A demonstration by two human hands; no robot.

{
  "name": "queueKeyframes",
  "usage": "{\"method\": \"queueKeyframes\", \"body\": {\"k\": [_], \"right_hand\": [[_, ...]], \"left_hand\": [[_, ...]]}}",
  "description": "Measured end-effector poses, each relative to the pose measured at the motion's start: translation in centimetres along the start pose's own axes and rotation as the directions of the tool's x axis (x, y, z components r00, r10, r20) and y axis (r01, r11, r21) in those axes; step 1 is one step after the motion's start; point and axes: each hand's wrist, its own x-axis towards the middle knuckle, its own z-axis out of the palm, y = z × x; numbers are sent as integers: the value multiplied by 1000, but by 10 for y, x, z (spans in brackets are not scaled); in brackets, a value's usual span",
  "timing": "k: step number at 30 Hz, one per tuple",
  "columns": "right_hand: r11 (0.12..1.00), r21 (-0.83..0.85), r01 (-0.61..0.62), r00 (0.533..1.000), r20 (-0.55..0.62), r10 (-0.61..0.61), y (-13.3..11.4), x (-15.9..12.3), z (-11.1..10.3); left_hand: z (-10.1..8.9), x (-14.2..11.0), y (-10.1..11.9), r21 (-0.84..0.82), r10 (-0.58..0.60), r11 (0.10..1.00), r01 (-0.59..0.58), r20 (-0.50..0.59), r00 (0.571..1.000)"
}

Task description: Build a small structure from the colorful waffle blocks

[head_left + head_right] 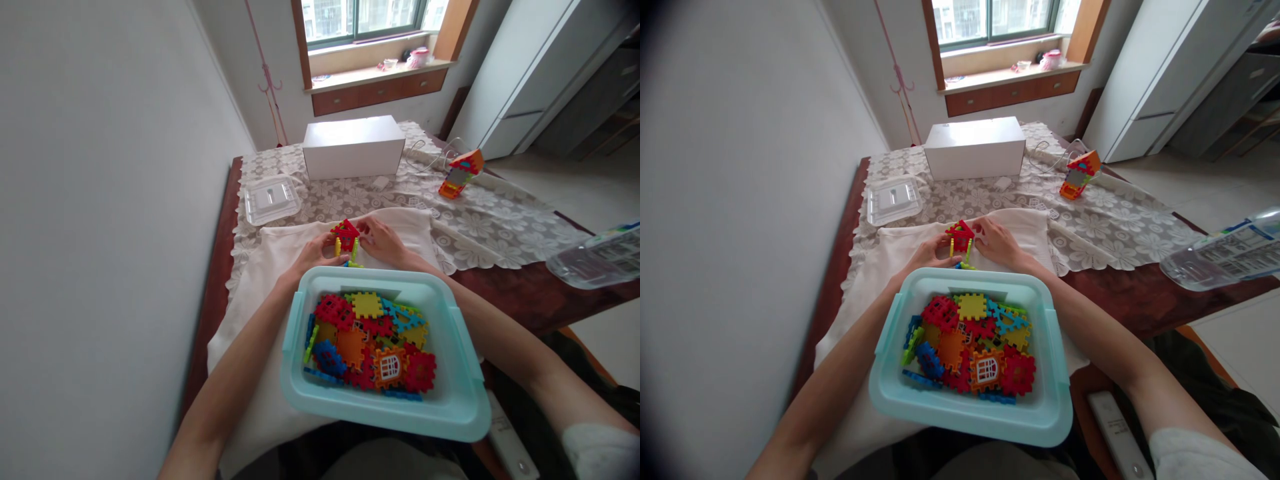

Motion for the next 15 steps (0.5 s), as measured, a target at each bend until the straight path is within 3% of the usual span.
{"method": "queueKeyframes", "body": {"k": [4, 10, 15], "right_hand": [[984, 172, -42, 993, 115, 23, -1, 4, -5], [967, 251, -43, 998, 44, 33, -4, 4, -6], [890, 446, -94, 995, 70, 70, -7, 2, -4]], "left_hand": [[1, 2, 3, 127, 32, 991, -34, 16, 999], [0, 2, 9, 212, 66, 975, -68, 17, 998], [1, 2, 13, 152, 104, 983, -104, 3, 995]]}}
